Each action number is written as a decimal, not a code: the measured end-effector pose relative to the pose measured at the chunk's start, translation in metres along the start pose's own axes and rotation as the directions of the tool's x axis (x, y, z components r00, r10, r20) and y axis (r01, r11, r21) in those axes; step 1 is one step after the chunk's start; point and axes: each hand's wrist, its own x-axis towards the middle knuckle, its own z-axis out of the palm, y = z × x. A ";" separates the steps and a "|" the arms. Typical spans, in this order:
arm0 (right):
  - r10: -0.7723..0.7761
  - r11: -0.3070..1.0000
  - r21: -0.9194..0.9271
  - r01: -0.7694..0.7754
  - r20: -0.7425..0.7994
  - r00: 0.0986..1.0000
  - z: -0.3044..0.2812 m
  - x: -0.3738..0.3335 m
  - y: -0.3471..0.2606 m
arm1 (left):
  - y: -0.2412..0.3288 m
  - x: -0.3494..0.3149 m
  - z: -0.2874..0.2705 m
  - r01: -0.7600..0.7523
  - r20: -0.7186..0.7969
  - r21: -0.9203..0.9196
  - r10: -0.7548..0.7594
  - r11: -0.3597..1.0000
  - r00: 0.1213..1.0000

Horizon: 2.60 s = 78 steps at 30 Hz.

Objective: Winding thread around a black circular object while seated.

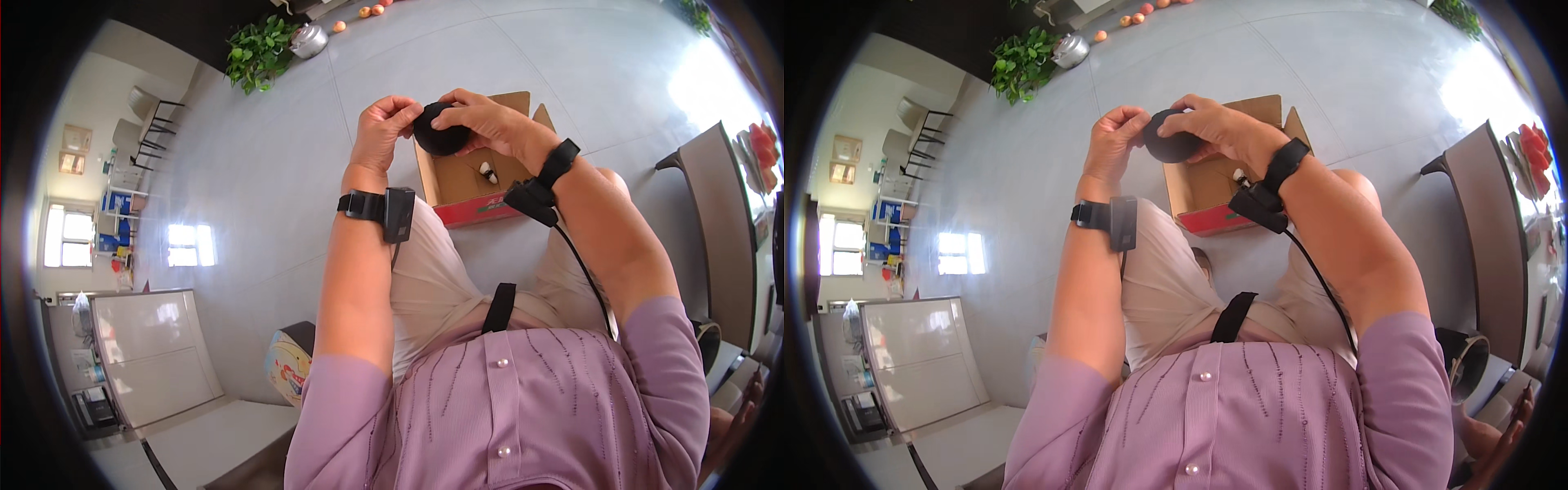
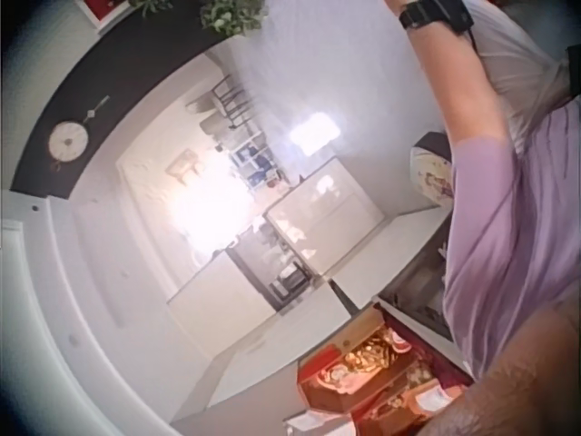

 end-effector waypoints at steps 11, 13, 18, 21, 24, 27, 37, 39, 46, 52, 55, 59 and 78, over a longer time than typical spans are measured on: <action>-0.148 0.839 0.544 -0.017 0.257 0.955 0.001 -0.001 -0.004 | -0.012 0.008 -0.002 0.034 -0.087 -0.053 -0.039 0.998 0.995; -0.260 0.718 0.691 0.079 0.161 0.952 0.005 0.002 -0.007 | -0.012 0.007 -0.006 0.079 -0.090 0.020 -0.076 0.997 0.993; -0.219 0.754 0.636 0.163 0.010 0.976 -0.010 0.015 -0.002 | -0.010 0.006 0.004 0.119 -0.007 0.159 -0.119 0.980 0.993; -0.202 0.800 0.543 0.255 -0.157 0.967 -0.013 0.023 0.001 | -0.008 0.003 0.005 0.135 0.142 0.173 -0.160 0.976 0.977; -0.193 0.840 0.442 0.315 -0.299 0.934 -0.008 0.025 0.000 | -0.007 0.001 0.006 0.166 0.184 0.202 -0.204 0.965 0.962; -0.245 0.876 0.303 0.374 -0.389 0.888 -0.011 0.029 0.003 | -0.005 -0.001 0.010 0.142 0.243 0.150 -0.176 0.978 0.954; -0.161 0.954 -0.283 0.100 -0.201 0.966 -0.001 0.023 0.014 | 0.000 -0.001 0.000 0.025 0.079 -0.089 -0.018 0.996 0.997; -0.097 0.969 -0.239 0.063 -0.135 0.986 0.001 0.018 0.014 | -0.003 0.000 -0.003 0.024 0.043 -0.018 -0.023 1.000 0.999; 0.008 0.982 0.183 -0.038 0.165 0.986 0.000 0.000 0.005 | -0.007 0.004 -0.004 0.060 -0.006 0.104 -0.060 0.993 0.998; -0.182 0.844 0.533 0.059 0.182 0.966 0.003 0.000 -0.002 | -0.013 0.005 -0.014 0.203 -0.038 0.194 -0.199 0.960 0.979; -0.223 0.770 0.617 0.161 0.025 0.974 -0.004 0.009 -0.002 | -0.009 0.002 -0.007 0.210 -0.002 0.253 -0.217 0.944 0.976; -0.131 0.814 0.509 0.280 -0.308 0.942 -0.010 0.016 0.001 | 0.006 -0.003 0.012 0.229 0.140 0.340 -0.290 0.912 0.947; -0.011 0.949 0.314 -0.006 0.053 0.999 0.001 0.006 0.007 | -0.002 0.000 0.004 0.138 -0.177 0.019 -0.133 0.990 0.975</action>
